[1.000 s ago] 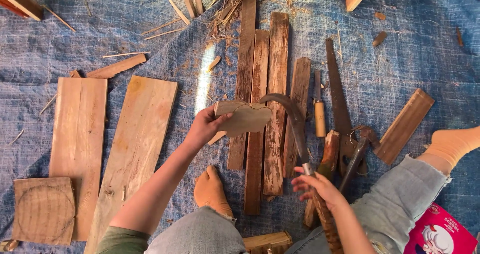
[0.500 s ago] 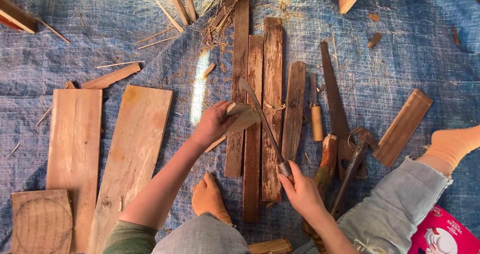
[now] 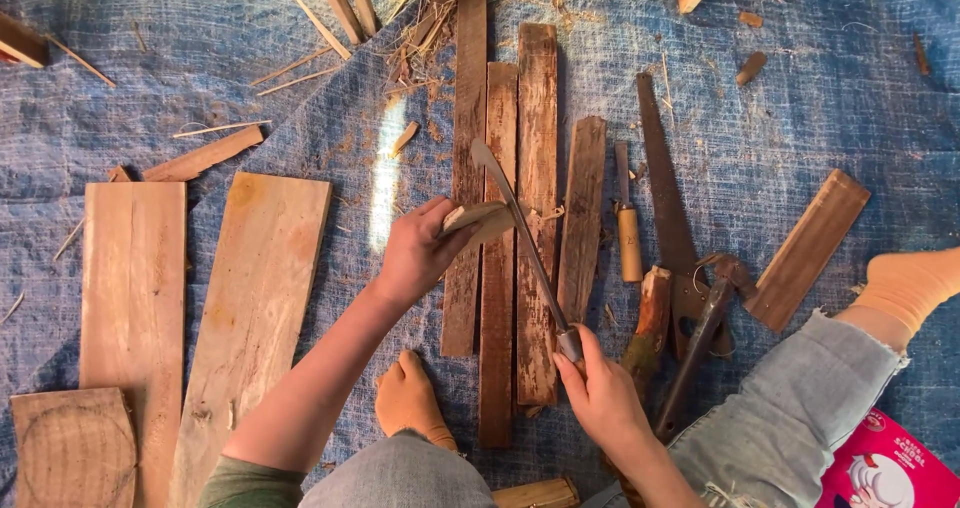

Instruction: Shaping a small piece of wood using a curved hand tool on a workshop floor.

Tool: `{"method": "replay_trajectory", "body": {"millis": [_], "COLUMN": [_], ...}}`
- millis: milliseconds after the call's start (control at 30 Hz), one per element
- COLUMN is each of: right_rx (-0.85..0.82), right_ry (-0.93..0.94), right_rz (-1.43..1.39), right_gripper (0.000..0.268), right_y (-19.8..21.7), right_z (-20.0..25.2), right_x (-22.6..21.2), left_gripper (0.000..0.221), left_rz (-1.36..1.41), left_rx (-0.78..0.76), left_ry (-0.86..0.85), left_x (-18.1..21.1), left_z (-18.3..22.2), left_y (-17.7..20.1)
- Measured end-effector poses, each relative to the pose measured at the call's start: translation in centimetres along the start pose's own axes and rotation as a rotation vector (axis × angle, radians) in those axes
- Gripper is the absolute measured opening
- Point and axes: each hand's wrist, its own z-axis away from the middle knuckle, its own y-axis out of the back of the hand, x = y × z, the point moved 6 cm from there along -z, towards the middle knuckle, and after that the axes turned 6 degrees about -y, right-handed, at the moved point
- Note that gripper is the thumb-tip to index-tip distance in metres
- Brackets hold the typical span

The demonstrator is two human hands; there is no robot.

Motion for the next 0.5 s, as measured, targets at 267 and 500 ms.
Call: {"method": "replay_trajectory", "body": {"millis": [267, 500], "right_rx": [-0.092, -0.127], "right_ry": [-0.071, -0.146], "right_rz": [0.042, -0.115], "right_gripper": [0.045, 0.046], "right_y": [-3.3, 0.1], "right_z": [-3.0, -1.0], "right_x": [2.6, -0.3], "left_gripper": [0.012, 0.018], "left_rz": [-0.09, 0.02], "left_rx": [-0.017, 0.029], "left_ry": [-0.067, 0.066], "left_x": [-2.7, -1.8], "left_z": [0.5, 0.3], "left_y": [-2.6, -1.3]}}
